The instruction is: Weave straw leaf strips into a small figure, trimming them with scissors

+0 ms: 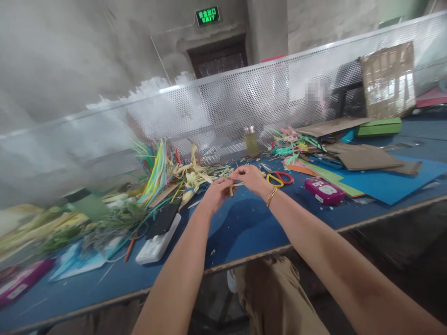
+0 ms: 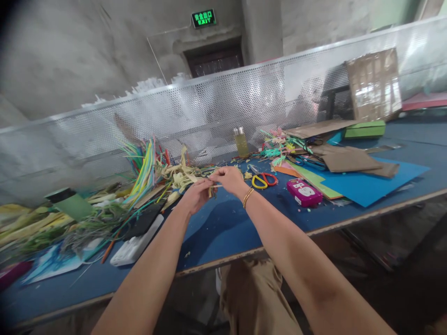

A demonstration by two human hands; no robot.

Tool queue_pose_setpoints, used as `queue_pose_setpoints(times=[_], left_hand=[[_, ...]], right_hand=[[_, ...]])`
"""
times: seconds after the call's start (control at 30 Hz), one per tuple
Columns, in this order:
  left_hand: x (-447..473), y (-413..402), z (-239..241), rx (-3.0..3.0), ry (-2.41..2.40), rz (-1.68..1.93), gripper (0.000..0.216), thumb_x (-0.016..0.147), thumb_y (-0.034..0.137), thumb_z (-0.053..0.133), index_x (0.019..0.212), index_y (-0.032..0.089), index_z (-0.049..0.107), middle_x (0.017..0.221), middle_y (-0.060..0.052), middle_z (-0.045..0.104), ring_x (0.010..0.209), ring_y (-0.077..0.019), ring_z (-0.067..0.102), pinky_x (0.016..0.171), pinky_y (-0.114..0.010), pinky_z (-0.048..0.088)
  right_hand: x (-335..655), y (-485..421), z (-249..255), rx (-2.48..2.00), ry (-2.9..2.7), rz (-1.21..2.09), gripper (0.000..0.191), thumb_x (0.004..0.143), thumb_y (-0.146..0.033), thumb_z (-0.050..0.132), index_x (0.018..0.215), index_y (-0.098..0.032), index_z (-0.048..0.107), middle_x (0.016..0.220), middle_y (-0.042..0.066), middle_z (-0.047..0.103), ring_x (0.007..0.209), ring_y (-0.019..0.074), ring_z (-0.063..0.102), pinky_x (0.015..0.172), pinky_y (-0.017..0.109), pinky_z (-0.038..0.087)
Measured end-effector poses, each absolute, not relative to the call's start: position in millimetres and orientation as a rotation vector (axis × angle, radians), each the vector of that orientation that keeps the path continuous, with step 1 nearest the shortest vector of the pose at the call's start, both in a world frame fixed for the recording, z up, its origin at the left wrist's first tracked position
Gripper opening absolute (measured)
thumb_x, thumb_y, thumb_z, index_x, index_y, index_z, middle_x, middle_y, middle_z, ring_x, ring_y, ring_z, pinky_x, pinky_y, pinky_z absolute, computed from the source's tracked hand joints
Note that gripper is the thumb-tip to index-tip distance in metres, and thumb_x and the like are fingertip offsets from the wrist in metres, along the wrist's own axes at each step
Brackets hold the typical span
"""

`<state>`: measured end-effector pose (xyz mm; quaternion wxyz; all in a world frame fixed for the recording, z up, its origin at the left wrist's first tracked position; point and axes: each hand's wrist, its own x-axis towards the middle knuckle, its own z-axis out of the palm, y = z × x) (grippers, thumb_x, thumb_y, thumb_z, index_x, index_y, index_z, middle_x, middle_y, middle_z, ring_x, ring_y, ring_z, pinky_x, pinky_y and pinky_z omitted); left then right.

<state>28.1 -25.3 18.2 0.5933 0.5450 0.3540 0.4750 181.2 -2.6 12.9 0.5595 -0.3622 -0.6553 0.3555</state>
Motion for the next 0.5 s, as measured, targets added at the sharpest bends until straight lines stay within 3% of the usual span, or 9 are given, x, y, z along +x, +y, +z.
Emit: queue_pose_setpoints(times=[0.3, 0.5], left_hand=[[28, -28, 15, 1.275, 0.775, 1.05, 0.025, 0.062, 0.026, 0.077, 0.063, 0.017, 0.054, 0.059, 0.003, 0.055, 0.064, -0.0138, 0.06, 0.062, -0.025, 0.043], [26, -25, 16, 1.21, 0.825, 1.172, 0.023, 0.068, 0.034, 0.075, 0.079, 0.018, 0.064, 0.072, -0.002, 0.065, 0.069, -0.0146, 0.06, 0.063, -0.026, 0.043]], right_hand=[[180, -5, 11, -0.913, -1.572, 0.674, 0.02, 0.072, -0.037, 0.068, 0.066, -0.017, 0.069, 0.063, 0.0, 0.065, 0.06, 0.0116, 0.053, 0.061, 0.024, 0.04], [200, -7, 26, -0.933, -1.7, 0.579, 0.034, 0.08, -0.048, 0.058, 0.069, -0.017, 0.067, 0.065, 0.001, 0.062, 0.062, 0.0117, 0.051, 0.059, 0.024, 0.037]])
